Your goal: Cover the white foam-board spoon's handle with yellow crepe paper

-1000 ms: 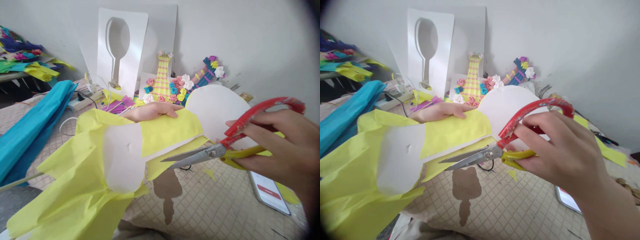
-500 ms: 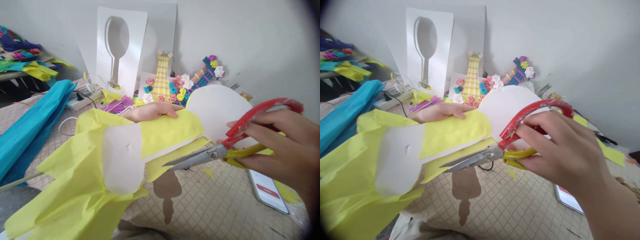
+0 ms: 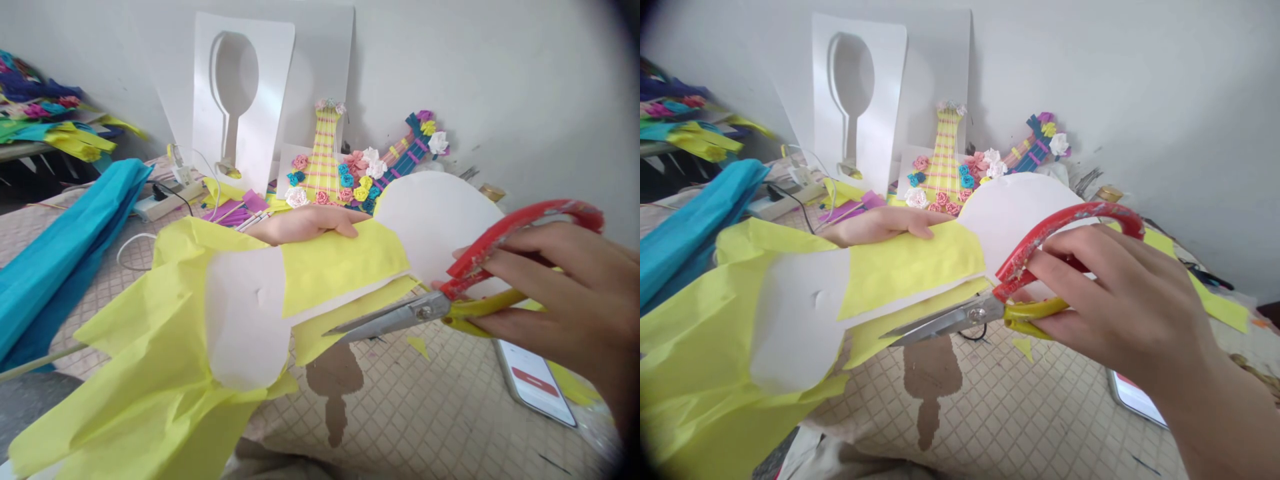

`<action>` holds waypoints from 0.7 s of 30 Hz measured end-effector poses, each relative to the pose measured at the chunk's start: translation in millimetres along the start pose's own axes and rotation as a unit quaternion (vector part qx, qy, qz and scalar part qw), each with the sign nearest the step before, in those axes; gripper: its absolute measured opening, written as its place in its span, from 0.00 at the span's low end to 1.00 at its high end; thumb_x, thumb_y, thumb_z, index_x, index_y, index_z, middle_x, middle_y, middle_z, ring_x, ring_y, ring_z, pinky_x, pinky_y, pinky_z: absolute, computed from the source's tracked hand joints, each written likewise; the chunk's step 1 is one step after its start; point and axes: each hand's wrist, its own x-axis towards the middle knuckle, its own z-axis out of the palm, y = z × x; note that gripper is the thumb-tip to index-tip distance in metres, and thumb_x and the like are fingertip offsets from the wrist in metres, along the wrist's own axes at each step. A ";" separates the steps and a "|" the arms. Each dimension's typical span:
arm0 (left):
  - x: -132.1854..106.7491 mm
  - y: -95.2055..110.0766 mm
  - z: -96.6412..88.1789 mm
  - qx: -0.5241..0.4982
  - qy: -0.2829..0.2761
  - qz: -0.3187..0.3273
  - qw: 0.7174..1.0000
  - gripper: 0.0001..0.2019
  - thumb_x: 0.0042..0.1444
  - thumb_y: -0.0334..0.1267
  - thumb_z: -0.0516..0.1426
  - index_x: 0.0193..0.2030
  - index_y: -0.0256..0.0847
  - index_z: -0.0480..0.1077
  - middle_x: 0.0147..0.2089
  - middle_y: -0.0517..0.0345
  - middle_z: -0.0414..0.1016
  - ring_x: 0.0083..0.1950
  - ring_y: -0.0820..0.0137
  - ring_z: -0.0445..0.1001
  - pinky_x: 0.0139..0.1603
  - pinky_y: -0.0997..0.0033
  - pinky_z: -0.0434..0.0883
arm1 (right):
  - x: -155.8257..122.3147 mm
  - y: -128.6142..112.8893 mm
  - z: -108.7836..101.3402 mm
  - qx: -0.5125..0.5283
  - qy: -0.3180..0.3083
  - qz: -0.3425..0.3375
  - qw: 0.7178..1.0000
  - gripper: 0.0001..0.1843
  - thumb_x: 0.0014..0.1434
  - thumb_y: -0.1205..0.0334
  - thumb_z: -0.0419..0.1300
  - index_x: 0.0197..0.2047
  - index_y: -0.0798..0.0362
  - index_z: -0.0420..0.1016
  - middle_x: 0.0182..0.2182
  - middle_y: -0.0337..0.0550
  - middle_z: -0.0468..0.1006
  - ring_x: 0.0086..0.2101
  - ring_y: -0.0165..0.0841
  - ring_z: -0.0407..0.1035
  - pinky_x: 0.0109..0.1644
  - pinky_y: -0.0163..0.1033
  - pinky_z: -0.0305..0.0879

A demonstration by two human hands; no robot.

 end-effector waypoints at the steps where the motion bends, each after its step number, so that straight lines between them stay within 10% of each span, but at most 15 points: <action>1: 0.1 0.2 -0.1 0.003 0.001 -0.001 1.000 0.25 0.53 0.30 0.47 0.60 0.36 0.56 0.47 0.55 0.74 0.56 0.63 0.65 0.56 0.64 0.61 | 0.2 0.1 0.0 0.000 0.000 -0.006 1.000 0.16 0.57 0.50 0.49 0.25 0.48 0.70 0.33 0.46 0.68 0.34 0.39 0.68 0.34 0.45 0.64; 21: 3.7 -3.1 5.1 0.047 0.016 -0.004 0.999 0.29 0.51 0.31 0.47 0.63 0.35 0.49 0.51 0.56 0.72 0.59 0.66 0.60 0.57 0.69 0.58 | 9.6 6.5 -7.7 0.022 0.044 -0.098 0.994 0.13 0.58 0.54 0.51 0.27 0.51 0.66 0.26 0.47 0.70 0.27 0.38 0.66 0.26 0.43 0.63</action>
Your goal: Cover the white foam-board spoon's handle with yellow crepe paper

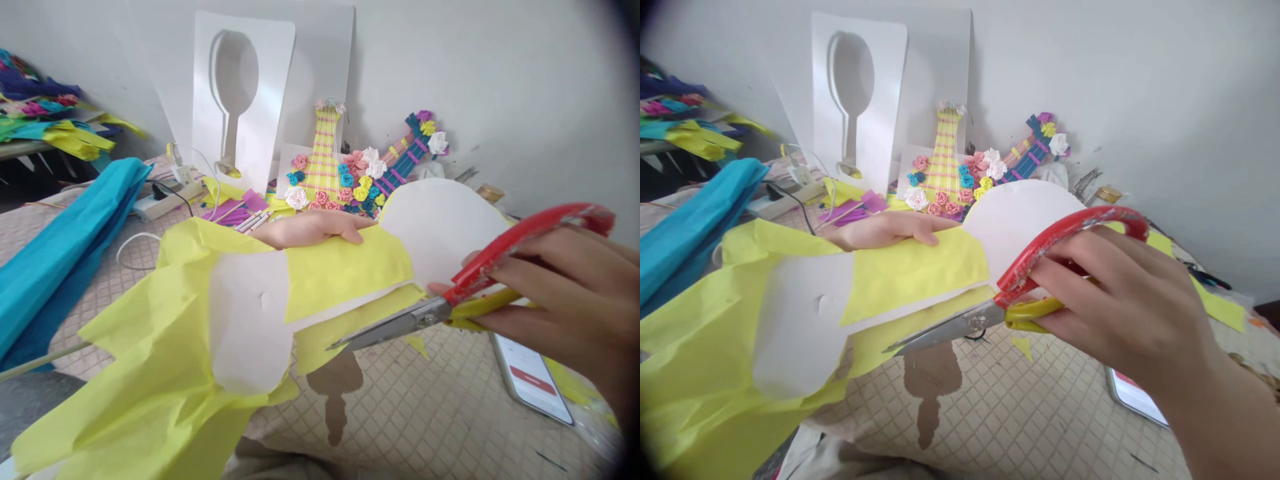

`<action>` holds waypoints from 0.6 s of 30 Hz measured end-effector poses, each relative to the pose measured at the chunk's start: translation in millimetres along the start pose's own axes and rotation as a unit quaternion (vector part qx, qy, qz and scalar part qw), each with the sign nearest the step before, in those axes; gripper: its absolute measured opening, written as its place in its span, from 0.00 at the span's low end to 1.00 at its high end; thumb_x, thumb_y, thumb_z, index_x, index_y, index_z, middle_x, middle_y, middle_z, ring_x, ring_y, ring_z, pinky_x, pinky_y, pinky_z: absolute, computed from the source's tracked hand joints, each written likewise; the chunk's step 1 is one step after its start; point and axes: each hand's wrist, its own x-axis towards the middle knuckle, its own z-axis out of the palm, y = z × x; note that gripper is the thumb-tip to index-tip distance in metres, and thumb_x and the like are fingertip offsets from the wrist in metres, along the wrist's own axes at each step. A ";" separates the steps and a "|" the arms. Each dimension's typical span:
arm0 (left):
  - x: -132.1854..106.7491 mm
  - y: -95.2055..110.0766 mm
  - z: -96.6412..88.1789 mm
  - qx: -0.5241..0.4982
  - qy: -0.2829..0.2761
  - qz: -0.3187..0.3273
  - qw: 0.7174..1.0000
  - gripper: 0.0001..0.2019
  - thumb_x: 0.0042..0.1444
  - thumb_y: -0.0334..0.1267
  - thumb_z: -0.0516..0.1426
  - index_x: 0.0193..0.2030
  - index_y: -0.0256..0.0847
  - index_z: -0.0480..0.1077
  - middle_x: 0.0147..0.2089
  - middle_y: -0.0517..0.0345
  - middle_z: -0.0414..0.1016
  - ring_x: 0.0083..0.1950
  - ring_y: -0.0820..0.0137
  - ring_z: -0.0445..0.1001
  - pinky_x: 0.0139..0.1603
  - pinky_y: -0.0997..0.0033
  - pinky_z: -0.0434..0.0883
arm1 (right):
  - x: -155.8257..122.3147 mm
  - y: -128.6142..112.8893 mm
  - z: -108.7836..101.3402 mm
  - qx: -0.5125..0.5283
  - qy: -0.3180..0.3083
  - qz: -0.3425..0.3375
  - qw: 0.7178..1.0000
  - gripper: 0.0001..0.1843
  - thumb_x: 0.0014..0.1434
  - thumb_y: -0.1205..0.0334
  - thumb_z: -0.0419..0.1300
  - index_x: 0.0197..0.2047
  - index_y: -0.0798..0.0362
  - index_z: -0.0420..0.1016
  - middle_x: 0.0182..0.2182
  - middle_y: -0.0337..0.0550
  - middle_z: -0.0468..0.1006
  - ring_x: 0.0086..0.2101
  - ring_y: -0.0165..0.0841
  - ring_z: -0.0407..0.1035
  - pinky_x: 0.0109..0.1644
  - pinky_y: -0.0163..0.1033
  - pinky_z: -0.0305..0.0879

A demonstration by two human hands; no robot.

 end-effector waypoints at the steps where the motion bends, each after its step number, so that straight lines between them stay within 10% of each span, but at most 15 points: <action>1: 0.3 -0.1 0.6 0.006 0.002 0.001 1.000 0.29 0.51 0.31 0.47 0.62 0.35 0.50 0.51 0.57 0.72 0.60 0.66 0.59 0.57 0.68 0.58 | -0.2 0.0 0.5 -0.002 -0.004 0.002 1.000 0.13 0.58 0.54 0.51 0.27 0.51 0.66 0.25 0.47 0.70 0.27 0.38 0.66 0.26 0.43 0.63; 18: 4.8 -0.8 2.5 0.035 -0.051 0.021 0.998 0.22 0.51 0.30 0.48 0.55 0.40 0.62 0.47 0.62 0.74 0.56 0.66 0.64 0.56 0.67 0.60 | 2.8 -4.4 0.6 -0.045 0.014 0.006 0.999 0.10 0.51 0.54 0.60 0.27 0.51 0.68 0.24 0.45 0.68 0.25 0.36 0.62 0.24 0.40 0.56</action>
